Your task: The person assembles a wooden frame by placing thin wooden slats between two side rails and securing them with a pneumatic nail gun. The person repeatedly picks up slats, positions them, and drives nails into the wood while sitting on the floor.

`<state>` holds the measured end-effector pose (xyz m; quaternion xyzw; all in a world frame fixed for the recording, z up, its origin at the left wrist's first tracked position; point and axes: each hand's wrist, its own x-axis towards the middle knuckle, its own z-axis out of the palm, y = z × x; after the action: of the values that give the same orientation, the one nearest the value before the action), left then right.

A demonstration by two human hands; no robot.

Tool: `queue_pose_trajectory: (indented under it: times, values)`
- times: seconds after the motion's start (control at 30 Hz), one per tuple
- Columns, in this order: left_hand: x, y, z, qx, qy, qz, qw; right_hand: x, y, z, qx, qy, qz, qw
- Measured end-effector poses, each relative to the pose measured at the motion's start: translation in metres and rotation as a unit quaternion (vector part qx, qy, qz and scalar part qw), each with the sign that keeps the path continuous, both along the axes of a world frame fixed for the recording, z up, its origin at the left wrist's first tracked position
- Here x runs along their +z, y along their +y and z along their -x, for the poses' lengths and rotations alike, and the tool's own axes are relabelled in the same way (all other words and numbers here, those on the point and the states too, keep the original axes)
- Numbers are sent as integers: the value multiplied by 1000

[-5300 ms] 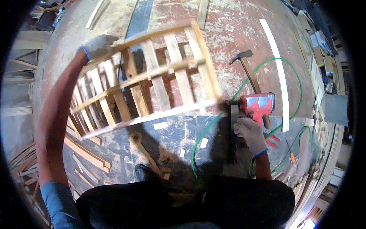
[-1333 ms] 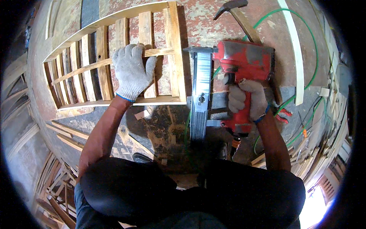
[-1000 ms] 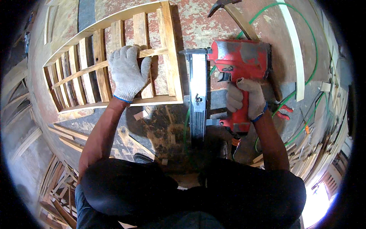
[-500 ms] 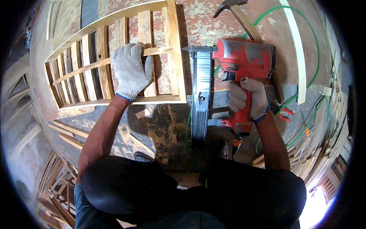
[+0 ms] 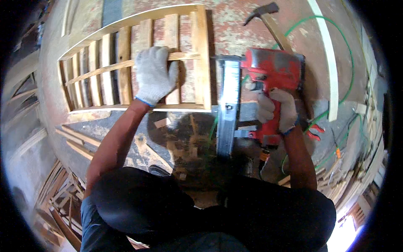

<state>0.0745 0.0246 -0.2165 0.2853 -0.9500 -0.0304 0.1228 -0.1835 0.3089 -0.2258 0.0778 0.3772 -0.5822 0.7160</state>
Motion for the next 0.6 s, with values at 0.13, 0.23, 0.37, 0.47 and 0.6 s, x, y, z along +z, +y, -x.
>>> queue_pose_trajectory:
  times: [0.13,0.23,0.37,0.47,0.6]
  values:
    - [12,-5,-6,-26,8,-64,998,11,5,-1,-8,52,16,999]
    - [24,-10,-17,-43,2,-126,991,19,16,1,-23,160,-44,986]
    - [38,-7,-47,-64,42,-115,990,18,33,6,-79,261,-20,962]
    - [49,-3,-90,-5,58,-93,994,19,41,15,99,664,-54,739]
    - [57,7,-168,88,55,-86,991,33,34,-5,47,834,-123,537]
